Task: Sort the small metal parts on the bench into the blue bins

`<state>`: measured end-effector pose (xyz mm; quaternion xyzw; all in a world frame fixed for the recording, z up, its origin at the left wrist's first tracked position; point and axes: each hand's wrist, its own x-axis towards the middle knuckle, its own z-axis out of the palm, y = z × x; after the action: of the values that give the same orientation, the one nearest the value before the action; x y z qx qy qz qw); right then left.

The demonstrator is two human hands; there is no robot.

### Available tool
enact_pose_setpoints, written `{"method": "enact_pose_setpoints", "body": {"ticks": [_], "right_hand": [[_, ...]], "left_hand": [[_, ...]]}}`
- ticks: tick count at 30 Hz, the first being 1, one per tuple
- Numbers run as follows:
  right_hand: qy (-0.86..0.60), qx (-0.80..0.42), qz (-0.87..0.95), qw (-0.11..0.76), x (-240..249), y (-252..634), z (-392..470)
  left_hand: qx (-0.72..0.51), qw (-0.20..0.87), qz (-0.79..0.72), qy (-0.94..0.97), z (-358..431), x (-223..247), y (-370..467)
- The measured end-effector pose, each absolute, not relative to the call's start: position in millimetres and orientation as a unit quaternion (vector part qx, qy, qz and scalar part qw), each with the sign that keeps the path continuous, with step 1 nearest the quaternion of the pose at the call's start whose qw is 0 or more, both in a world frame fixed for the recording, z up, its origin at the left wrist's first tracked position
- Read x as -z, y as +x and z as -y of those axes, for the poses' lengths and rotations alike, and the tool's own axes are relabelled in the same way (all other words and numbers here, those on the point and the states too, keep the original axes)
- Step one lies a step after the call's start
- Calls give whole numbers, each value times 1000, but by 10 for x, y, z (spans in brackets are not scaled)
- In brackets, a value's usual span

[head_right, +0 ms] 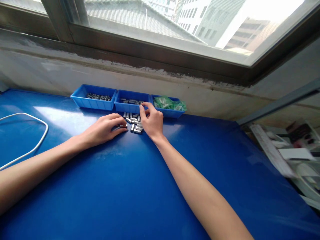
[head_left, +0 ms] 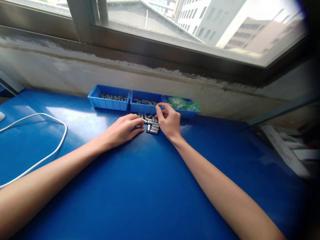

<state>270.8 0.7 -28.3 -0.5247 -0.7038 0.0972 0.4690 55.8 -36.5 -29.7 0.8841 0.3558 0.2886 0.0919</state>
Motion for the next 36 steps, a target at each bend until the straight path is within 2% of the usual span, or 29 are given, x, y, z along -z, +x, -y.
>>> {"method": "enact_pose_setpoints", "body": {"ticks": [7,15,19,24,36], "right_hand": [[-502,-58,703,501,242,2694,60],[-422,-42,765,484,261,2692,112],[-363,-40,813,455,248,2697,164],[-268,6,887,376,231,2686,199],[-257,11,881,397,276,2666,142]], "left_hand": [[-382,107,-402,825,355,267,560],[-505,226,-405,727,332,241,517],[-517,284,-424,687,359,222,522],[-515,328,-432,664,377,188,525],[-479,354,-416,687,393,194,537]]}}
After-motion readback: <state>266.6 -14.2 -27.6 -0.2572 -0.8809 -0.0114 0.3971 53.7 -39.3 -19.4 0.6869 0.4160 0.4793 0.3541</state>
